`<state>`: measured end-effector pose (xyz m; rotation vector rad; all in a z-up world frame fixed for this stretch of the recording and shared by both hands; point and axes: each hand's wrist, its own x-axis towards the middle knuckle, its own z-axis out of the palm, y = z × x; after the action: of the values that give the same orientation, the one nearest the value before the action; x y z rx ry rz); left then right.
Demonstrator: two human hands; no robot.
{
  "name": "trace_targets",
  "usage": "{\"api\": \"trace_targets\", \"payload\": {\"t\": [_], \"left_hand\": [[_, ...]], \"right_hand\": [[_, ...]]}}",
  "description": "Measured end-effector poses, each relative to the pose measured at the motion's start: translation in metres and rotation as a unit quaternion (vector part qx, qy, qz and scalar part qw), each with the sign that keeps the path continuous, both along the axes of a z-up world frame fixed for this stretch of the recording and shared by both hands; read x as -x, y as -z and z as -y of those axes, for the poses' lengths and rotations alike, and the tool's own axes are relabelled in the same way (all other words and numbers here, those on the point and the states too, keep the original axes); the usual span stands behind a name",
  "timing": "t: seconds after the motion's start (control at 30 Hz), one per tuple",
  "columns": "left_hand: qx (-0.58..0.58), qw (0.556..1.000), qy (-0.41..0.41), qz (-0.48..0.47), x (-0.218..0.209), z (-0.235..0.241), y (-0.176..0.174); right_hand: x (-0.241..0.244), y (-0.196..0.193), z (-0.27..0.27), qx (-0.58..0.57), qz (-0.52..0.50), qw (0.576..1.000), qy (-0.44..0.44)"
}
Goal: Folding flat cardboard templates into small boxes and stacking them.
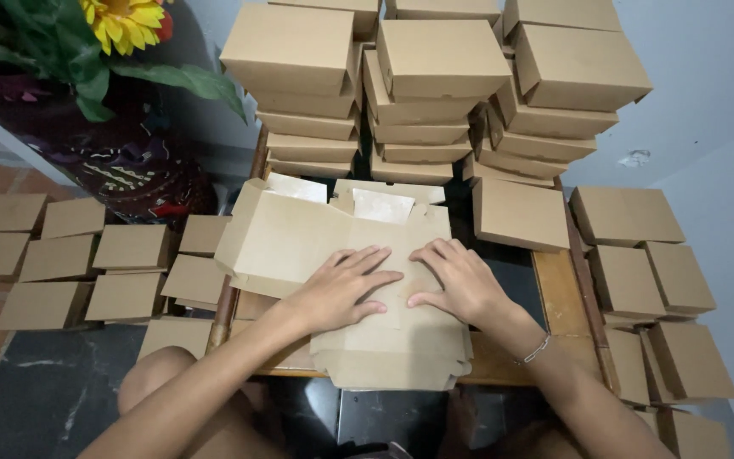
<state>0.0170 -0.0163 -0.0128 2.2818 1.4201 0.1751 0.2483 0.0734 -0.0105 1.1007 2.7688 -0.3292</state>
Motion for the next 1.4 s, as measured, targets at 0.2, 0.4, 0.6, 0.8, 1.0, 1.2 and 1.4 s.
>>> {"api": "trace_targets", "payload": {"t": [0.2, 0.4, 0.6, 0.8, 1.0, 1.2, 1.4], "left_hand": [[0.003, 1.000, 0.003, -0.006, -0.001, 0.000, -0.004], [0.011, 1.000, 0.009, -0.012, 0.000, 0.001, -0.009], [0.019, 0.998, 0.036, -0.039, 0.002, -0.001, -0.009], [0.043, 0.995, 0.060, -0.068, 0.003, 0.000, -0.017], [0.062, 0.994, 0.044, -0.073, -0.002, -0.005, -0.027], [0.091, 0.995, 0.034, -0.028, 0.000, -0.011, -0.032], [0.120, 0.992, 0.016, 0.020, 0.004, -0.025, -0.034]], "right_hand": [[-0.004, -0.008, 0.005, 0.018, 0.006, 1.000, 0.018], [-0.010, -0.011, 0.004, 0.026, 0.020, 0.999, 0.011], [-0.015, -0.016, 0.005, 0.034, 0.011, 0.999, -0.006], [-0.022, -0.025, 0.007, 0.081, 0.017, 0.996, -0.023], [-0.028, -0.025, 0.010, 0.102, 0.004, 0.994, -0.025], [-0.034, -0.014, 0.006, 0.081, -0.019, 0.996, -0.041], [-0.035, -0.014, 0.009, 0.047, -0.036, 0.996, -0.059]]}}
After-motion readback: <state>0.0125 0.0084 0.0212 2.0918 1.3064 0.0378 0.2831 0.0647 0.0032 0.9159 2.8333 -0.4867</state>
